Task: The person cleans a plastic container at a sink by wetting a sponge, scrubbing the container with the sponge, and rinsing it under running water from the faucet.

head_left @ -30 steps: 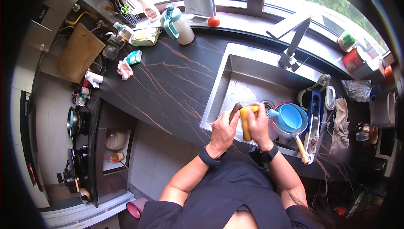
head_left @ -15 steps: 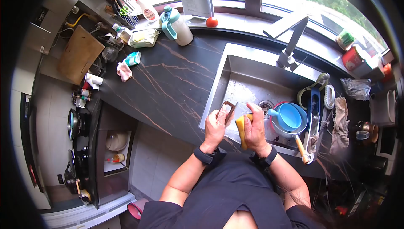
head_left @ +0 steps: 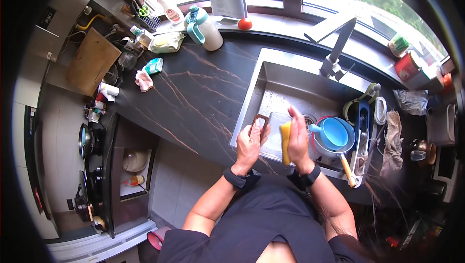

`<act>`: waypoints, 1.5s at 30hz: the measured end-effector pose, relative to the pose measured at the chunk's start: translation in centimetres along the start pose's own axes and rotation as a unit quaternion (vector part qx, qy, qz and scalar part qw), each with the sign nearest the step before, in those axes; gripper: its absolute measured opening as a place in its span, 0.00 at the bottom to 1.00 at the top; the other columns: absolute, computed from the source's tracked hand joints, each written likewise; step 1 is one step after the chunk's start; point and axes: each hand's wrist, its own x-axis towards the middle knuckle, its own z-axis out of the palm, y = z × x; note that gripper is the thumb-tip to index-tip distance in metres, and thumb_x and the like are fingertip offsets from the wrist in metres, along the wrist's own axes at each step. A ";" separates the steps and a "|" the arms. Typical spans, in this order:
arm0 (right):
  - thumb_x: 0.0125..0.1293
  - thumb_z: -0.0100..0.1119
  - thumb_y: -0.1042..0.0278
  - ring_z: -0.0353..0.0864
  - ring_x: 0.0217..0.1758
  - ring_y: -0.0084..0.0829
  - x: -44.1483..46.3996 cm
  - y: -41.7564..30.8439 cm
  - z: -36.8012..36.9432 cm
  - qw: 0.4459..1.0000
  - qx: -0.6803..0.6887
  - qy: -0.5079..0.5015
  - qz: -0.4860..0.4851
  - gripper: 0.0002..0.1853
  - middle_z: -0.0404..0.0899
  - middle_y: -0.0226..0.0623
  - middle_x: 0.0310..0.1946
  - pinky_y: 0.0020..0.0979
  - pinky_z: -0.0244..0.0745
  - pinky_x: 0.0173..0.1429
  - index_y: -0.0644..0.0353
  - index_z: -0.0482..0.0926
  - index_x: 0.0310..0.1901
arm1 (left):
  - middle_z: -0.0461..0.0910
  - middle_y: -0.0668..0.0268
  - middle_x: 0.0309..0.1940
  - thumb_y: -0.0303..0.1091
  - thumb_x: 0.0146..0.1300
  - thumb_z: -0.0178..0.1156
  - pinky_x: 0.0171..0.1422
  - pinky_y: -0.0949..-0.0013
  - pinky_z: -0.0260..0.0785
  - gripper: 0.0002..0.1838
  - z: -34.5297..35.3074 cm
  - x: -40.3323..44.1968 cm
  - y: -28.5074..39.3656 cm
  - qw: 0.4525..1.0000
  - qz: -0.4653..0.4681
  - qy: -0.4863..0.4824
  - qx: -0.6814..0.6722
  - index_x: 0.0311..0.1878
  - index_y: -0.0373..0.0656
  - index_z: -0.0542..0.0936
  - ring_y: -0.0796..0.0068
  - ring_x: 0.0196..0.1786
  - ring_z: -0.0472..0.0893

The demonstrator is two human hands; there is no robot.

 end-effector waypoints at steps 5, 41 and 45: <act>0.74 0.33 0.46 0.74 0.54 0.28 1.7 1.8 -0.2 0.909 0.339 0.029 0.241 0.27 0.74 0.37 0.52 0.30 0.72 0.49 0.57 0.61 0.63 | 0.82 0.56 0.41 0.49 0.70 0.49 0.46 0.72 0.76 0.25 1.4 -0.4 0.7 0.998 0.055 0.029 -0.012 0.42 0.30 0.75 0.71 0.43 0.83; 0.76 0.26 0.49 0.68 0.62 0.29 -0.6 -0.9 0.3 0.882 0.417 -0.042 0.217 0.29 0.69 0.40 0.59 0.31 0.59 0.67 0.67 0.63 0.63 | 0.79 0.62 0.28 0.38 0.70 0.52 0.35 0.72 0.68 0.13 2.4 0.7 1.7 0.887 0.352 0.157 0.252 0.37 0.37 0.77 0.76 0.30 0.77; 0.75 0.26 0.48 0.67 0.63 0.28 -0.3 -1.2 -0.2 0.848 0.454 -0.103 0.252 0.29 0.68 0.35 0.61 0.31 0.59 0.68 0.62 0.60 0.66 | 0.77 0.58 0.26 0.37 0.69 0.52 0.35 0.66 0.68 0.12 2.2 0.7 1.6 0.902 0.331 0.160 0.226 0.38 0.37 0.77 0.61 0.30 0.78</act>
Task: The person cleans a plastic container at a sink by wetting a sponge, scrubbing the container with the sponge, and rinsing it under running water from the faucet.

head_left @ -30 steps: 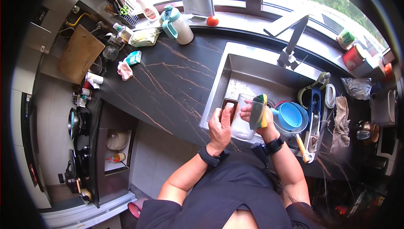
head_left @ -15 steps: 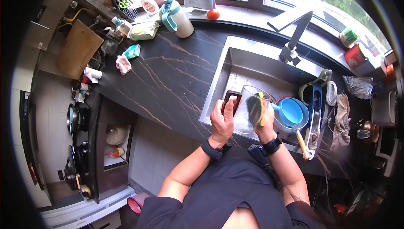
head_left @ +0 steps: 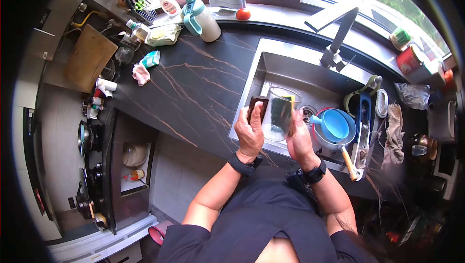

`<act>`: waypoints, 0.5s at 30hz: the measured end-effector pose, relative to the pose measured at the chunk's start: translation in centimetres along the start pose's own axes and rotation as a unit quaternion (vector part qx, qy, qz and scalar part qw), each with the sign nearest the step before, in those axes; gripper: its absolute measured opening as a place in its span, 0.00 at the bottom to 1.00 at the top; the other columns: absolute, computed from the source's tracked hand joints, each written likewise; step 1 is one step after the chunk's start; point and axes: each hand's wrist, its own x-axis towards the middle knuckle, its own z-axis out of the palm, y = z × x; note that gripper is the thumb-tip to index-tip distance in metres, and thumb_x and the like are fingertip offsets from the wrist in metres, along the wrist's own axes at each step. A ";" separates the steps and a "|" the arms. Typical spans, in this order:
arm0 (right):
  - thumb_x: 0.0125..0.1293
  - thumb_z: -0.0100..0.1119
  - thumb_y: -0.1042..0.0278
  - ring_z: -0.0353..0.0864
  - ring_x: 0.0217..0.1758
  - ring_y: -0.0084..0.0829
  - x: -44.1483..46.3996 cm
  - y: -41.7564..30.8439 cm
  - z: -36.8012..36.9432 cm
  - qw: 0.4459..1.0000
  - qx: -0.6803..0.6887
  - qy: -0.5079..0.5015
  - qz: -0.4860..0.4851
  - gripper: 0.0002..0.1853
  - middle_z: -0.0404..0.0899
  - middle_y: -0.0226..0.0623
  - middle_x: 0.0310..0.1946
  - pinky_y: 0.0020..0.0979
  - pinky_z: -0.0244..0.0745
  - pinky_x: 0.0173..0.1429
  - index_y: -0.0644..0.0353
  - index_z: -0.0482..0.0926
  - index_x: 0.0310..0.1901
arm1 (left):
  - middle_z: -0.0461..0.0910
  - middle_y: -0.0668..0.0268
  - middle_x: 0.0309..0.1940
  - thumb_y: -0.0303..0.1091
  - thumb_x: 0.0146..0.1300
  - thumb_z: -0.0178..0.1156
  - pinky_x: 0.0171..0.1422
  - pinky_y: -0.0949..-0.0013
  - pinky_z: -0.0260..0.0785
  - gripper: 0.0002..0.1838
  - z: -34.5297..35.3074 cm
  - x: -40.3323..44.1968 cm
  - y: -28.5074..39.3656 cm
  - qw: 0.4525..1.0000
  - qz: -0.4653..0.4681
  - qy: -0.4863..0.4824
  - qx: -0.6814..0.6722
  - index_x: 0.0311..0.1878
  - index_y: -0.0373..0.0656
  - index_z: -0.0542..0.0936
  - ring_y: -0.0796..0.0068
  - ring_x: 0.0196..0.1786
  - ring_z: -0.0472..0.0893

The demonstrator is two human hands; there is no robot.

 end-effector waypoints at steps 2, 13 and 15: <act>0.74 0.32 0.47 0.70 0.59 0.26 -1.1 0.4 0.4 0.998 -0.020 0.039 0.050 0.28 0.71 0.34 0.57 0.33 0.66 0.63 0.60 0.63 0.63 | 0.78 0.56 0.28 0.36 0.69 0.53 0.34 0.65 0.69 0.11 -0.2 0.4 -0.1 1.000 0.011 0.009 0.022 0.40 0.37 0.76 0.60 0.30 0.79; 0.63 0.40 0.31 0.69 0.63 0.35 -0.7 -0.3 -0.9 0.942 0.296 -0.076 0.135 0.40 0.68 0.39 0.61 0.43 0.67 0.65 0.58 0.61 0.65 | 0.81 0.60 0.27 0.43 0.70 0.50 0.32 0.70 0.69 0.17 0.9 -0.2 -0.6 0.998 0.053 -0.017 -0.003 0.37 0.36 0.75 0.70 0.28 0.80; 0.64 0.43 0.33 0.68 0.65 0.37 -1.5 -1.5 -0.4 0.969 0.209 -0.015 0.128 0.40 0.67 0.40 0.62 0.45 0.69 0.64 0.57 0.59 0.66 | 0.82 0.61 0.30 0.44 0.71 0.47 0.34 0.72 0.71 0.18 1.1 0.2 -1.5 0.996 0.054 -0.028 -0.059 0.39 0.35 0.74 0.69 0.30 0.82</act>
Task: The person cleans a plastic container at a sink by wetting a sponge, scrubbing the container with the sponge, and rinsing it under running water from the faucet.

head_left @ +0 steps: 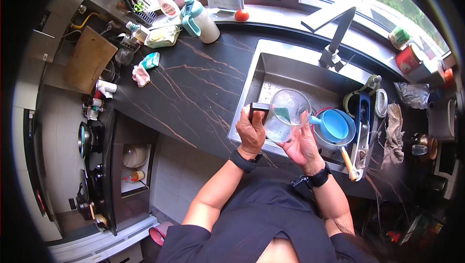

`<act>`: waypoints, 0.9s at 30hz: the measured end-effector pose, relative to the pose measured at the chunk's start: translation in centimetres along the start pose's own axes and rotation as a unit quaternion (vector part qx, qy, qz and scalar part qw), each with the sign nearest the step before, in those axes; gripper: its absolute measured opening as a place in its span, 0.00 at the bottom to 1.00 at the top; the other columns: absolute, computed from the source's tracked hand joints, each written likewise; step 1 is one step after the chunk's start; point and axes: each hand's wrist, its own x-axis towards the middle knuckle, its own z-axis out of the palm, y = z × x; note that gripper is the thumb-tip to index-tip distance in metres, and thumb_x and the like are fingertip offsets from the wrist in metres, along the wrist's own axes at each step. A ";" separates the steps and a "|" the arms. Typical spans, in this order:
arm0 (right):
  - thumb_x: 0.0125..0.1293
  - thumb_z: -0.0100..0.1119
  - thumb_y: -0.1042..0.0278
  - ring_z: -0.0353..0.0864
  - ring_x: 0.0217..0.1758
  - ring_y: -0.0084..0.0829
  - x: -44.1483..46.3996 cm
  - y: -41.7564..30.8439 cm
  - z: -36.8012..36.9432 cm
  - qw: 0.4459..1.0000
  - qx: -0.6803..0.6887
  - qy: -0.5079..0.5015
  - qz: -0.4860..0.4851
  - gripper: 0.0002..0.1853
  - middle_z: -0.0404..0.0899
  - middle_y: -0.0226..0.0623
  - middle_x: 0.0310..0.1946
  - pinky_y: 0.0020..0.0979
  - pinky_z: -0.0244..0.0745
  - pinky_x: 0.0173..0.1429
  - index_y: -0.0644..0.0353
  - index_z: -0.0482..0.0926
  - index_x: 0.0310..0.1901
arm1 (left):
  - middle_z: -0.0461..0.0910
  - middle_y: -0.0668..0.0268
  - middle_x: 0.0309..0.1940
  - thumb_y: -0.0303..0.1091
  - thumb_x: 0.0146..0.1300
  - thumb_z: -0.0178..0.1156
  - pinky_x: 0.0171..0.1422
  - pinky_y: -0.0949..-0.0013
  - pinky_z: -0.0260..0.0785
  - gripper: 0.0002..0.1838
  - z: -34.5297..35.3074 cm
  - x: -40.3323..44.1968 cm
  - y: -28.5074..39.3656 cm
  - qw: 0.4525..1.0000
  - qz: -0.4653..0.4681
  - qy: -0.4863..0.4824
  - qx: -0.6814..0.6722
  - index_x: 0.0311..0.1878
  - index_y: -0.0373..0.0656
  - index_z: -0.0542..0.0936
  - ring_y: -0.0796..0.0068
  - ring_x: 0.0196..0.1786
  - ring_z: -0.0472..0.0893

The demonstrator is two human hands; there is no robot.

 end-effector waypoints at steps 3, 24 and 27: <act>0.63 0.46 0.34 0.70 0.63 0.38 -1.1 -1.0 0.8 0.998 -0.066 0.017 0.005 0.39 0.68 0.40 0.60 0.45 0.70 0.63 0.58 0.58 0.66 | 0.83 0.61 0.32 0.43 0.71 0.48 0.40 0.71 0.76 0.18 0.1 0.1 0.3 0.999 -0.018 -0.003 -0.051 0.42 0.33 0.74 0.67 0.36 0.85; 0.68 0.52 0.65 0.47 0.75 0.48 -1.0 -2.3 1.5 0.691 -0.633 -0.093 -0.335 0.15 0.57 0.47 0.69 0.43 0.43 0.73 0.52 0.80 0.54 | 0.75 0.63 0.50 0.38 0.65 0.58 0.48 0.69 0.76 0.23 -3.0 -3.4 -4.0 0.773 -0.390 -0.381 -0.325 0.60 0.40 0.68 0.72 0.49 0.78; 0.67 0.53 0.66 0.49 0.74 0.47 0.2 -2.5 1.5 0.699 -0.617 -0.051 -0.357 0.16 0.61 0.44 0.68 0.43 0.45 0.73 0.53 0.79 0.55 | 0.73 0.64 0.52 0.38 0.62 0.60 0.51 0.69 0.76 0.27 -3.1 -4.3 -6.7 0.598 -0.489 -0.393 -0.499 0.62 0.41 0.66 0.71 0.53 0.77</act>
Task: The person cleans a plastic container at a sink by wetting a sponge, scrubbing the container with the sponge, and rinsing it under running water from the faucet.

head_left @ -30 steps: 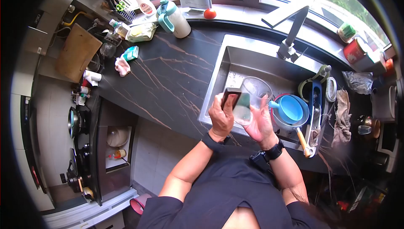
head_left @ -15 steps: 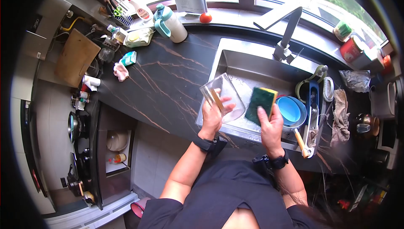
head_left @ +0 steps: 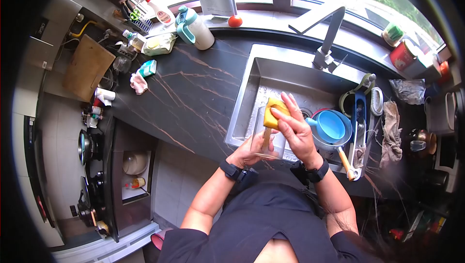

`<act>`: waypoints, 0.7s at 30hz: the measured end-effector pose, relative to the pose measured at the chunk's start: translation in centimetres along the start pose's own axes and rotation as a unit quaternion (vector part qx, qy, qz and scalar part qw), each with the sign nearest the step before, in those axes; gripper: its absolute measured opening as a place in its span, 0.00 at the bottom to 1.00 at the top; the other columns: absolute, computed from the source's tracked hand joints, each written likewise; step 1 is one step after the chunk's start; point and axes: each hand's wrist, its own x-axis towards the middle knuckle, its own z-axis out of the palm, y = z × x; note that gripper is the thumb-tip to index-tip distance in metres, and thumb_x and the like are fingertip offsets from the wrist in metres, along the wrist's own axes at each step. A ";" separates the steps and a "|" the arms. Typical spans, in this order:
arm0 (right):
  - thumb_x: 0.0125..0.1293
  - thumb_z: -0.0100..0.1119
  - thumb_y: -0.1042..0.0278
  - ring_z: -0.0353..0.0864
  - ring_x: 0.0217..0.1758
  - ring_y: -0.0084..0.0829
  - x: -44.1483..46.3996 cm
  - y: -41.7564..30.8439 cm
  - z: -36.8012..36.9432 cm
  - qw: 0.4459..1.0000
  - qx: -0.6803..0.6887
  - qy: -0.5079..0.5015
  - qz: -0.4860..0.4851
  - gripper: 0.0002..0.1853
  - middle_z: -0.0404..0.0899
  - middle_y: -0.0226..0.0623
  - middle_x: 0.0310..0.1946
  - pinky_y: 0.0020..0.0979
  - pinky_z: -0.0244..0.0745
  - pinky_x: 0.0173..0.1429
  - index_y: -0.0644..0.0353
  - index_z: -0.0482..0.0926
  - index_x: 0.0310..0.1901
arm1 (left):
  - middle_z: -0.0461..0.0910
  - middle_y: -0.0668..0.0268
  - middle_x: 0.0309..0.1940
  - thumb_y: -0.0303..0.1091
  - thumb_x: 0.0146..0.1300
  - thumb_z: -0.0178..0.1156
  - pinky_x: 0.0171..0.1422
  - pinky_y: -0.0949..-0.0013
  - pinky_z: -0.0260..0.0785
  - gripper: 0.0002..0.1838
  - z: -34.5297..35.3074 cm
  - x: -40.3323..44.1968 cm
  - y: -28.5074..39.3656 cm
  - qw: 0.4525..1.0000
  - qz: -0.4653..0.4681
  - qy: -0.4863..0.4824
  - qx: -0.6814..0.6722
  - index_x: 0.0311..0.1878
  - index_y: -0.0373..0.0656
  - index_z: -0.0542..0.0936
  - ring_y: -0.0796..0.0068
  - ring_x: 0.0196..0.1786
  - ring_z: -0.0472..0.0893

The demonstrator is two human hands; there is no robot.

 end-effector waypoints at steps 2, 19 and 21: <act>0.66 0.54 0.64 0.51 0.74 0.47 -1.2 -1.0 0.2 0.996 -0.054 -0.055 -0.037 0.16 0.63 0.42 0.67 0.44 0.44 0.73 0.51 0.78 0.55 | 0.75 0.63 0.50 0.40 0.64 0.58 0.48 0.66 0.77 0.25 3.7 -0.4 0.9 0.996 0.041 0.067 0.053 0.61 0.42 0.67 0.70 0.49 0.79; 0.68 0.50 0.66 0.50 0.74 0.48 -2.1 0.4 0.5 0.999 -0.002 -0.025 -0.035 0.16 0.65 0.45 0.65 0.44 0.45 0.73 0.57 0.78 0.55 | 0.76 0.64 0.41 0.29 0.61 0.60 0.37 0.73 0.81 0.21 4.4 0.0 0.4 0.994 0.002 -0.046 -0.097 0.57 0.42 0.69 0.71 0.37 0.82; 0.68 0.49 0.68 0.51 0.74 0.49 -1.1 1.2 0.2 0.999 -0.004 0.041 0.004 0.17 0.64 0.46 0.66 0.42 0.48 0.73 0.60 0.76 0.56 | 0.76 0.65 0.35 0.29 0.60 0.61 0.34 0.74 0.81 0.17 4.6 0.0 0.0 0.992 -0.031 0.051 -0.109 0.52 0.42 0.70 0.70 0.33 0.81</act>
